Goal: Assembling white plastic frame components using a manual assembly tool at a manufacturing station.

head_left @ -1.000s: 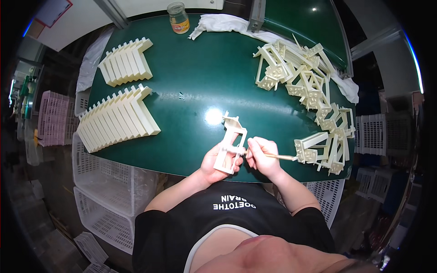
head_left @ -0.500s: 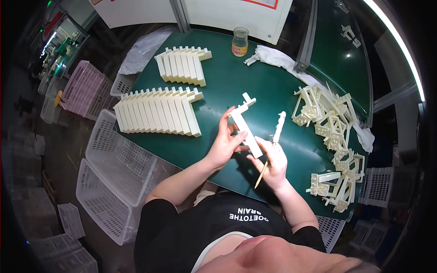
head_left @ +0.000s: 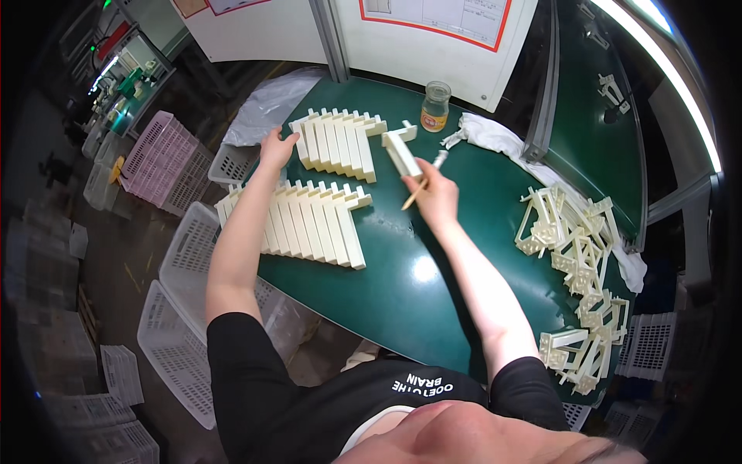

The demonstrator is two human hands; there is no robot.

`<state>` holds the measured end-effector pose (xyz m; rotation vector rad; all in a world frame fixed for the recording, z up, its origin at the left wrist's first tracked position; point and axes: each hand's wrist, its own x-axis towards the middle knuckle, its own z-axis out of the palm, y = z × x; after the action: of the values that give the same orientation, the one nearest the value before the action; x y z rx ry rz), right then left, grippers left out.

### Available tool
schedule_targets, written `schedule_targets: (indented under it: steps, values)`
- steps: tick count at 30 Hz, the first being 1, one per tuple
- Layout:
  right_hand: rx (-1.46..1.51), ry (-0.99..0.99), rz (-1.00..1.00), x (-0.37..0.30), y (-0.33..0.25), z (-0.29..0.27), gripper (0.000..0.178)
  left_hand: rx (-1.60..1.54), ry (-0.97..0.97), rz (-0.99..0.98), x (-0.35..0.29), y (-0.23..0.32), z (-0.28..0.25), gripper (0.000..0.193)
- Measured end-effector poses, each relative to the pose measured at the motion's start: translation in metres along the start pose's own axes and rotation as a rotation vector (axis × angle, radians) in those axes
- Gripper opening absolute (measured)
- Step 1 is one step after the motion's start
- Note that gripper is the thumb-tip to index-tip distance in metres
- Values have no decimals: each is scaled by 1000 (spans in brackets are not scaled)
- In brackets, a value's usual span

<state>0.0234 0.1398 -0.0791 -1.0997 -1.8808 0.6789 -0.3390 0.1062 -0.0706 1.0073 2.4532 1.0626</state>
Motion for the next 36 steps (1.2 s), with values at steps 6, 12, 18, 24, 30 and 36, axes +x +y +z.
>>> schedule_targets:
  steps: [6,12,18,24,30,36]
  values:
    - [-9,-196,9,12,-2,59,56,-230,-259,-79,1,19,23,71]
    - [-201,-206,-106,23,-15,62,54,-365,-420,-172,-9,25,9,64]
    - [-101,99,-336,-2,-27,-15,55,-686,-429,7,-65,76,13,56]
    - [-377,193,-446,-70,-65,-150,55,-1082,-590,54,-193,146,23,48]
    - [-436,207,-488,-162,-55,-210,51,-1196,-723,-5,-293,128,81,47]
    - [-436,81,-428,-213,-58,-228,57,-1241,-751,-196,-353,113,118,47]
